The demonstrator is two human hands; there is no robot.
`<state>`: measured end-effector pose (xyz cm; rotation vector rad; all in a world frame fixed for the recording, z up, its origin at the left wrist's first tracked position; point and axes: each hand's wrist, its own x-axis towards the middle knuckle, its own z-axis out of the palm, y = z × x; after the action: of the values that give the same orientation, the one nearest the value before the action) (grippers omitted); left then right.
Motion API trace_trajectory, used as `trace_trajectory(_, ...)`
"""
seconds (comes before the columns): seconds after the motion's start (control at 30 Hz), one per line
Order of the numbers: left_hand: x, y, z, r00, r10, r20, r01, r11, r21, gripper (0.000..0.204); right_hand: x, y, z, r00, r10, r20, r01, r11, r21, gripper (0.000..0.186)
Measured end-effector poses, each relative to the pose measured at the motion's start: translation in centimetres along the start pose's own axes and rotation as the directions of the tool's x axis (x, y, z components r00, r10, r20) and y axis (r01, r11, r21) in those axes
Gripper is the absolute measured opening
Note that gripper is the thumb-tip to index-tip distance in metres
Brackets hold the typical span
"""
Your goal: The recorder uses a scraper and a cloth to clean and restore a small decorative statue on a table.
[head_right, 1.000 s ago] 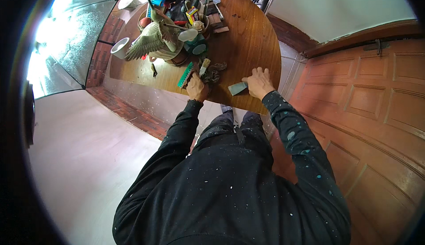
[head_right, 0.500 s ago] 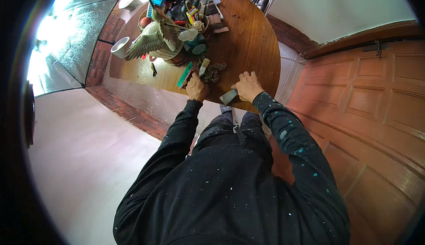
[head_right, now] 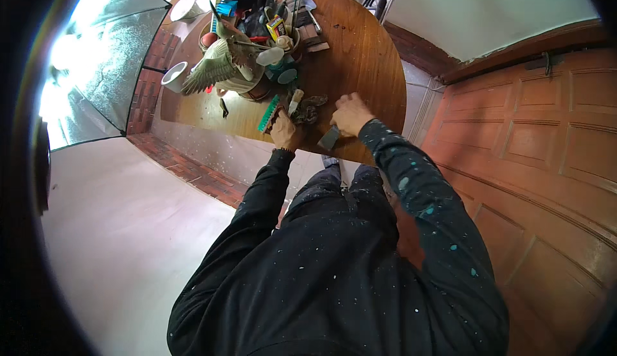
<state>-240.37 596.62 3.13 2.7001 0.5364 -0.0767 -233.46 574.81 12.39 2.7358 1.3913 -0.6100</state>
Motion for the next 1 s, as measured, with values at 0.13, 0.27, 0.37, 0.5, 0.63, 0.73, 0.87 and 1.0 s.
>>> trace_trajectory(0.13, -0.3, -0.6, 0.3, 1.000, 0.016, -0.016, -0.015, 0.999, 0.035, 0.055, -4.7, 7.0, -1.3, 0.955, 0.295, -0.035, -0.297, 0.946, -0.129, 0.031)
trace_trajectory(0.27, -0.4, 0.1, -0.2, 0.999, 0.010, -0.043, -0.010, 1.000, -0.004, 0.036, -5.4, 7.9, -0.4, 0.943, 0.330, 0.030, -0.320, 0.930, -0.181, 0.032)
trace_trajectory(0.37, -0.7, 0.0, -0.5, 0.997, 0.035, -0.064, -0.037, 0.999, -0.027, 0.039, -5.0, 6.5, 0.2, 0.989, 0.033, 0.145, -0.012, 0.989, -0.146, 0.036)
trace_trajectory(0.5, -0.4, -0.3, 0.3, 0.992, 0.054, -0.110, -0.052, 0.998, 0.029, 0.039, -4.5, 11.2, -1.4, 0.956, 0.292, -0.008, -0.290, 0.944, -0.160, 0.037)
trace_trajectory(0.63, -0.5, 0.1, 0.0, 0.992, 0.061, -0.114, -0.061, 0.998, 0.004, 0.036, -3.1, 7.4, 0.5, 0.989, 0.072, 0.126, -0.053, 0.987, -0.152, 0.031)
trace_trajectory(0.73, -0.3, -0.3, 0.2, 0.994, 0.042, -0.103, -0.041, 0.999, 0.010, 0.035, -2.5, 9.0, 0.4, 0.983, 0.143, 0.116, -0.110, 0.961, -0.252, 0.031)
trace_trajectory(0.87, -0.7, 0.2, -0.4, 0.997, 0.034, -0.068, -0.033, 0.999, 0.012, 0.041, -1.8, 9.1, -0.2, 0.956, 0.258, 0.143, -0.222, 0.948, -0.226, 0.029)
trace_trajectory(1.0, -0.4, 0.0, -0.2, 0.996, 0.045, -0.079, -0.043, 0.999, 0.025, 0.044, -1.5, 8.7, 0.1, 0.965, 0.223, 0.141, -0.175, 0.940, -0.294, 0.032)
